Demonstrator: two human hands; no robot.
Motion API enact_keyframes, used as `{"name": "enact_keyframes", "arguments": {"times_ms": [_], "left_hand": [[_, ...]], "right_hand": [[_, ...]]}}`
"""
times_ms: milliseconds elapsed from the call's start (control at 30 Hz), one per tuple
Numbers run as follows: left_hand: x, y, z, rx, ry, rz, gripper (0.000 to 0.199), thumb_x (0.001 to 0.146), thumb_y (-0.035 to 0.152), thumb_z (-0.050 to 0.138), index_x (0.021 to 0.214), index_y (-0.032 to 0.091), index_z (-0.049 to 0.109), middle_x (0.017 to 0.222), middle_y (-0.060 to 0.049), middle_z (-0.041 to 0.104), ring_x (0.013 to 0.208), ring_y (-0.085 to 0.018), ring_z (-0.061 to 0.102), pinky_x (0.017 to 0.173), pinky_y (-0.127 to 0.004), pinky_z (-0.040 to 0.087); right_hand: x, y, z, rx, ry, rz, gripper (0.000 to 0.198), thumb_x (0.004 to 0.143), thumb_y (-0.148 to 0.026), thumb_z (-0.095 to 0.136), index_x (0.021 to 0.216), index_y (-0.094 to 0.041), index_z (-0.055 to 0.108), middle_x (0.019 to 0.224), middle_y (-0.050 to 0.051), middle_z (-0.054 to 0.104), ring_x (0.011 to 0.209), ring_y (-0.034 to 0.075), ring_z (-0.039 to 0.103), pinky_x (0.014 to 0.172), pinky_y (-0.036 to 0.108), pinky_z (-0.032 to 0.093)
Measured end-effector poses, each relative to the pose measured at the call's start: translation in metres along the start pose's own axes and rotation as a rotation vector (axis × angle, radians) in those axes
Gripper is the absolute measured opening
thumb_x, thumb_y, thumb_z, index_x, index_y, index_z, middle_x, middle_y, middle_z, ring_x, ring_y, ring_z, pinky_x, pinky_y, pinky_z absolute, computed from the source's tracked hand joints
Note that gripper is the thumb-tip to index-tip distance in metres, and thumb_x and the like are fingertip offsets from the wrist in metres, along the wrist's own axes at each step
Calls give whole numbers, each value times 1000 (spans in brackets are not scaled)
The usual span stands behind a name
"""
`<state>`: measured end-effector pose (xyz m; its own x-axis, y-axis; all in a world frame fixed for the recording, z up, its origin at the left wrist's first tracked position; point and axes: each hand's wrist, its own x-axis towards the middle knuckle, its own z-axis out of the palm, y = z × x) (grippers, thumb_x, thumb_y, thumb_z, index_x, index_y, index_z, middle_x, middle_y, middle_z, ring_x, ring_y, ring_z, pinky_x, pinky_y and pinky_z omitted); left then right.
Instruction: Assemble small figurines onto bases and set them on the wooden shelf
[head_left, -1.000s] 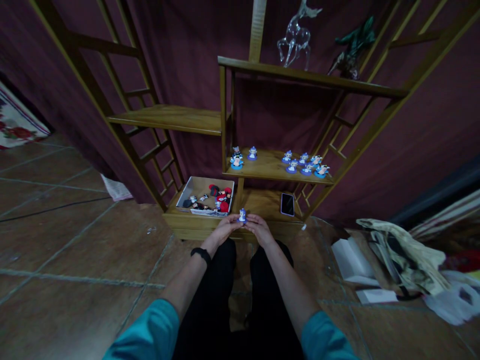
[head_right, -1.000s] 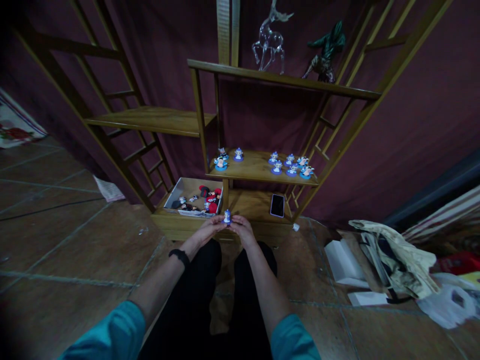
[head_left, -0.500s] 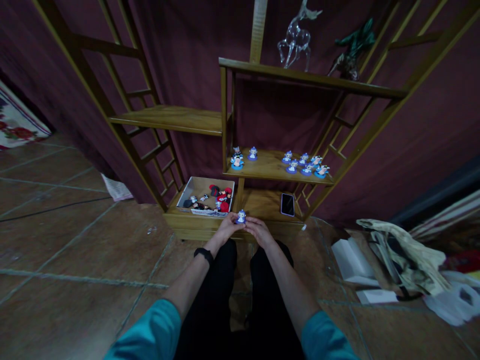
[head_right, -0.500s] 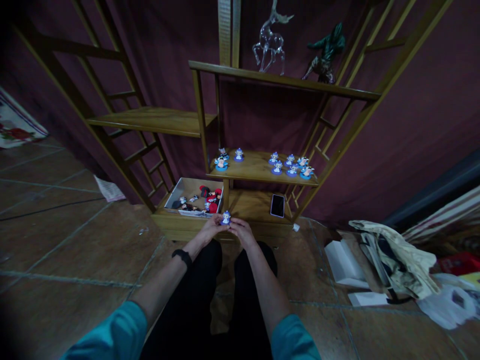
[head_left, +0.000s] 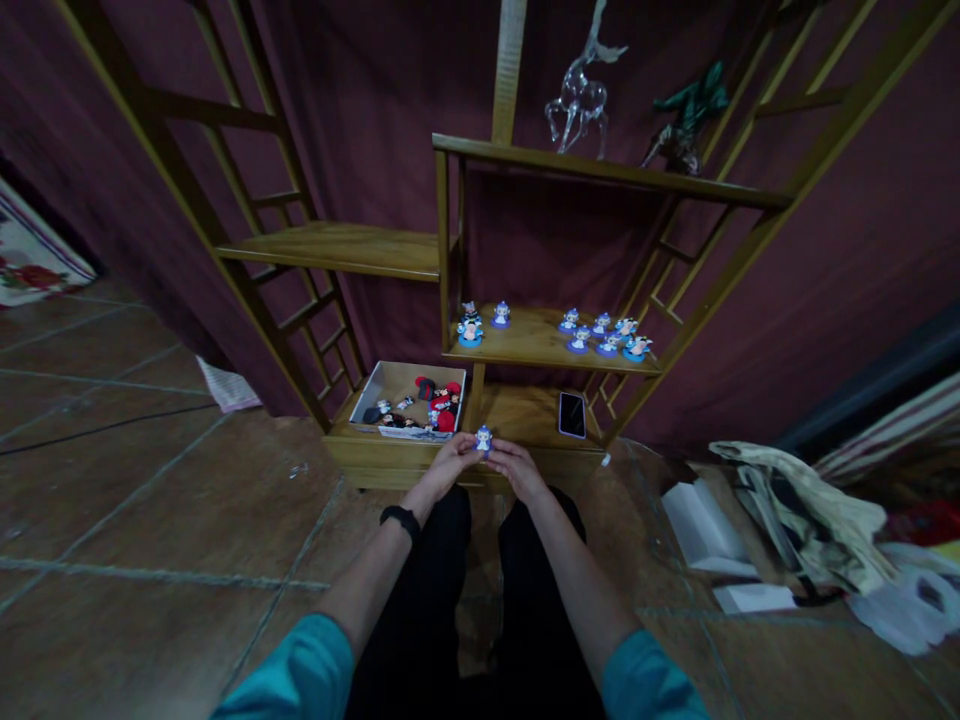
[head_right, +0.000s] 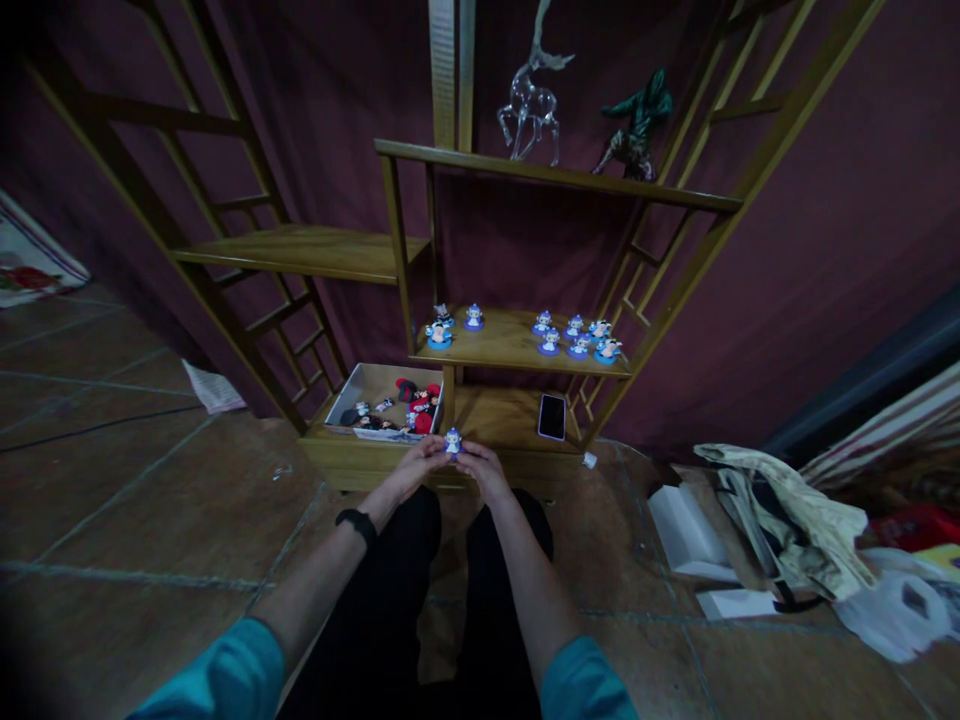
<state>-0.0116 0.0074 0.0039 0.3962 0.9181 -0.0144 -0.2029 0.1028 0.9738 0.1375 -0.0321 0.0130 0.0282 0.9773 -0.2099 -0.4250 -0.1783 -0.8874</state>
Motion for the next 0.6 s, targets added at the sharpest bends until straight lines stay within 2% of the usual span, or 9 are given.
{"name": "enact_keyframes", "arguments": {"times_ms": [133, 333, 600], "left_hand": [[2, -1, 1, -6, 48, 3, 33, 57, 24, 75, 83, 15, 57, 84, -3, 64, 80, -14, 58, 78, -28, 42], [3, -2, 0, -18, 56, -3, 33, 57, 24, 76, 83, 14, 58, 80, -2, 64, 76, -13, 59, 78, -28, 44], [2, 1, 0, -183, -8, -80, 29, 64, 25, 72, 87, 13, 59, 83, -5, 65, 79, -14, 63, 86, -33, 44]], "right_hand": [[-2, -2, 0, -54, -15, 21, 40, 53, -29, 75, 91, -19, 67, 91, 5, 69, 83, 18, 63, 71, 28, 46], [-2, -3, 1, -52, -51, 41, 41, 55, -31, 74, 93, -18, 67, 91, 6, 69, 81, 16, 62, 70, 26, 45], [-2, 0, -1, -60, -17, 17, 42, 57, -36, 73, 95, -18, 67, 86, 6, 69, 76, 16, 62, 68, 27, 46]]}}
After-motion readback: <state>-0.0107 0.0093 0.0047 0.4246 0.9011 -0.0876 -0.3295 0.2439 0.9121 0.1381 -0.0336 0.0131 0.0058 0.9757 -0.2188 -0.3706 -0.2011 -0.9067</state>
